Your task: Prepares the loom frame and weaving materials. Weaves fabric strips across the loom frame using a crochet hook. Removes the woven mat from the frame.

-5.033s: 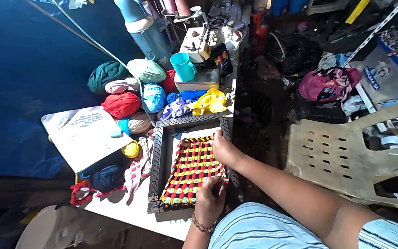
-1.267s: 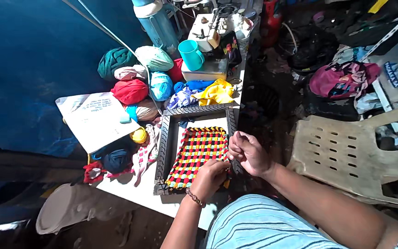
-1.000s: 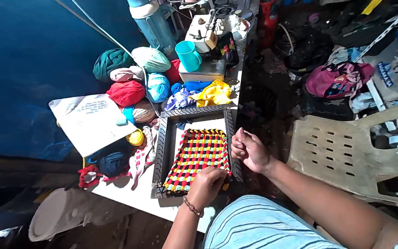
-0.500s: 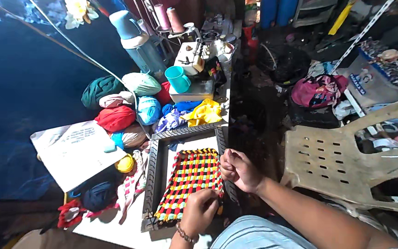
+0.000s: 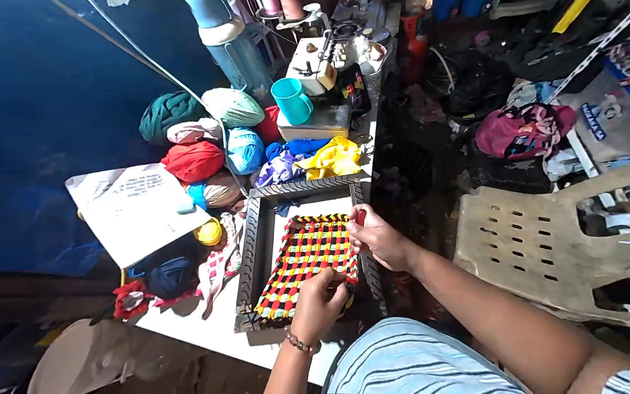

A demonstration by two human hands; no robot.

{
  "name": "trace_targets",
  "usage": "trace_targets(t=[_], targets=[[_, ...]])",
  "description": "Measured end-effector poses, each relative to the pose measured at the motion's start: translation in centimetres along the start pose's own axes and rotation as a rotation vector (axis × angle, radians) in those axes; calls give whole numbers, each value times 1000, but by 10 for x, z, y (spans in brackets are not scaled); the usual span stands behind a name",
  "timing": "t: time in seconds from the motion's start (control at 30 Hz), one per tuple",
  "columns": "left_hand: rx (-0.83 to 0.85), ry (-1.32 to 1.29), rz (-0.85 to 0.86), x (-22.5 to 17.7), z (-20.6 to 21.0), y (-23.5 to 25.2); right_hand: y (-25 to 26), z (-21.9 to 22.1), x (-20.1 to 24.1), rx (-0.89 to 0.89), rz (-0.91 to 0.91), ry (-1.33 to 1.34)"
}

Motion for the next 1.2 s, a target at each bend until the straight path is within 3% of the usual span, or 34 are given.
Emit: trace_targets(t=[0.13, 0.27, 0.33, 0.47, 0.6, 0.73, 0.83, 0.93, 1.1, 1.2], targets=[[-179, 292, 329, -32, 7, -14, 6, 2, -5, -30, 150, -327], [-288, 377, 433, -40, 6, -31, 15, -15, -16, -197, 268, -380], [-289, 356, 430, -38, 6, -36, 16, -26, -22, -287, 233, -273], [-232, 259, 403, -26, 1, -35, 4, -39, -22, -473, 80, 215], [-163, 7, 208, -9, -3, -24, -10, -38, -14, -520, -53, 456], [-22, -83, 54, 6, 6, -11, -25, -29, 0, -499, -162, 549], [133, -99, 20, 12, 11, -5, -34, -16, 0, -470, -143, 594], [184, -210, -107, 23, 3, 1, -39, -8, -5, -402, -182, 658], [229, -234, -308, 36, -3, 4, -65, 14, 6, 19, -653, 401], [237, -387, -400, 47, -1, 0, -82, 26, 12, 142, -876, 184]])
Point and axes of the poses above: each hand's wrist, its own y-axis towards the middle knuckle, its own z-axis out of the palm, x = y × z, the point moved 10 cm from there along y, towards the middle knuckle, and after that the axes turned 5 degrees about -z, right-handed, at the moved point
